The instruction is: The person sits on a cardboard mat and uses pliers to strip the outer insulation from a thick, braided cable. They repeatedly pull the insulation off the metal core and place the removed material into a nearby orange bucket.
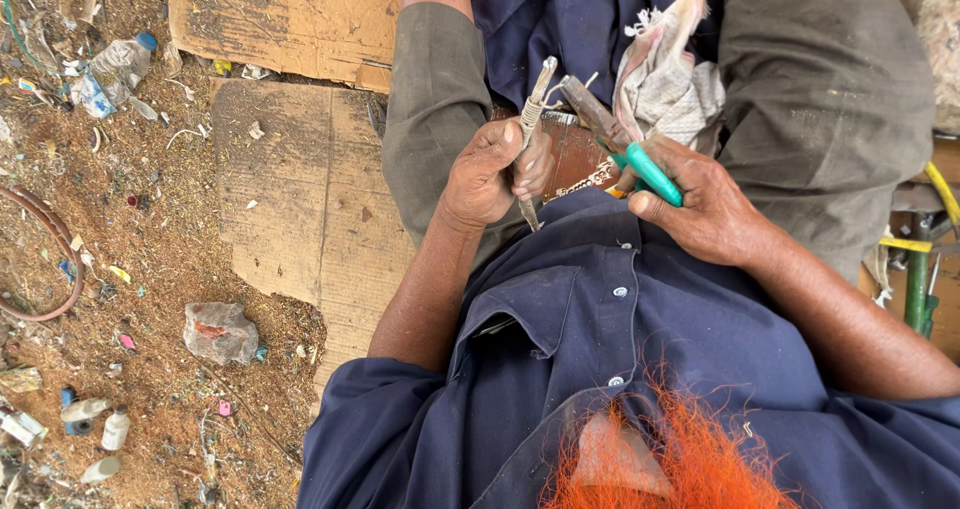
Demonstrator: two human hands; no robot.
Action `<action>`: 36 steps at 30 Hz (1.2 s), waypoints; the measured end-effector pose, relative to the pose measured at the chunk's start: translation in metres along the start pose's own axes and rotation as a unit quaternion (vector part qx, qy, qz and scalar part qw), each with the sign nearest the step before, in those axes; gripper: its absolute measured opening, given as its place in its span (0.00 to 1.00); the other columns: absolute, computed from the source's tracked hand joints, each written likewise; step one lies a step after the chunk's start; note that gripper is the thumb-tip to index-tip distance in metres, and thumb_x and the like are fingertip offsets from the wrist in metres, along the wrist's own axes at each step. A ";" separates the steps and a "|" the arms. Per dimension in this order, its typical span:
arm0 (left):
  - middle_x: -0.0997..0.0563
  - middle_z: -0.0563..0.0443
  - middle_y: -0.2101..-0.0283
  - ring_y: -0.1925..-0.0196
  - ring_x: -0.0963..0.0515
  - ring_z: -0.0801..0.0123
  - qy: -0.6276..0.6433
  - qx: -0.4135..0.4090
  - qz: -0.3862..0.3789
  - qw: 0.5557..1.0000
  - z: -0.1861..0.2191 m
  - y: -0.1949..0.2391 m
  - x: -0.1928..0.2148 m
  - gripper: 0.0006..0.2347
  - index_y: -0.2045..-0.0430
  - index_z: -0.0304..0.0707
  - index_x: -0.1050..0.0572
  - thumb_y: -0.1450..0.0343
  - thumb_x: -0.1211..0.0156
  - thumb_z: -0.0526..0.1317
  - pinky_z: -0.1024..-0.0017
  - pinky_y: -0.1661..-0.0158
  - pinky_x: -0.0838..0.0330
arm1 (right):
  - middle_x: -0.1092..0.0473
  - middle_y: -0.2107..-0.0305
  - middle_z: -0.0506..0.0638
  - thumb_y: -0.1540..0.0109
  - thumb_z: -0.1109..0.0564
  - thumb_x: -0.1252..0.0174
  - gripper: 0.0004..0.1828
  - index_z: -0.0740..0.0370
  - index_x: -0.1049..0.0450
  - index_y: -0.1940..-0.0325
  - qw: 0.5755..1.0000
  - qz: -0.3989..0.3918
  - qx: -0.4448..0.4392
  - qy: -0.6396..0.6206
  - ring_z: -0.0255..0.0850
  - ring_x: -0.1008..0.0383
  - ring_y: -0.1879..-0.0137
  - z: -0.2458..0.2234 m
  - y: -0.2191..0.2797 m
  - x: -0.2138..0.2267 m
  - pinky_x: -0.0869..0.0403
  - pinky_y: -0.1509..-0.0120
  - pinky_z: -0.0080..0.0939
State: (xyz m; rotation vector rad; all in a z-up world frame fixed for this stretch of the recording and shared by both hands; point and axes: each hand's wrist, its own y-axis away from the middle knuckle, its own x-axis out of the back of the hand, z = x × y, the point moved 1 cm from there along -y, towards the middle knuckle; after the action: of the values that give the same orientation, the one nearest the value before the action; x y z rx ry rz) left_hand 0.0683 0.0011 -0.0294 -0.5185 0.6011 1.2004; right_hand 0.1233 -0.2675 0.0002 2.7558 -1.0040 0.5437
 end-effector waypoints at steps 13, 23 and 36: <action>0.35 0.60 0.78 0.81 0.42 0.85 -0.073 -0.012 0.101 0.992 -0.007 -0.010 -0.003 0.16 0.71 0.37 0.30 0.20 0.44 0.50 0.82 0.80 0.48 | 0.30 0.76 0.44 0.37 0.42 0.39 0.20 0.62 0.28 0.61 0.987 -0.008 -0.127 -0.098 0.30 0.33 0.69 0.035 -0.006 -0.007 0.30 0.63 0.34; 0.35 0.55 0.77 0.73 0.38 0.76 -0.397 -0.179 0.304 0.847 -0.050 -0.052 0.002 0.15 0.75 0.33 0.31 0.19 0.45 0.42 0.69 0.72 0.38 | 0.31 0.75 0.48 0.40 0.53 0.32 0.11 0.61 0.26 0.64 0.974 0.021 -0.224 -0.010 0.35 0.35 0.66 0.040 0.012 -0.015 0.31 0.60 0.41; 0.21 0.31 0.73 0.68 0.20 0.36 -0.621 -0.013 0.165 0.766 -0.075 -0.063 -0.051 0.13 0.69 0.33 0.29 0.24 0.47 0.46 0.46 0.66 0.29 | 0.29 0.65 0.60 0.44 0.57 0.34 0.21 0.59 0.19 0.47 0.859 -0.073 -0.151 0.483 0.55 0.25 0.63 -0.037 0.012 0.127 0.26 0.57 0.55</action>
State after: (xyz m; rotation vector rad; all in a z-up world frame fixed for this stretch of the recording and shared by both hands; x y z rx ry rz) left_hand 0.1050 -0.1016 -0.0469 0.4416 -0.5090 1.5794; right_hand 0.1951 -0.3412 0.0841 1.8272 -0.5361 1.3887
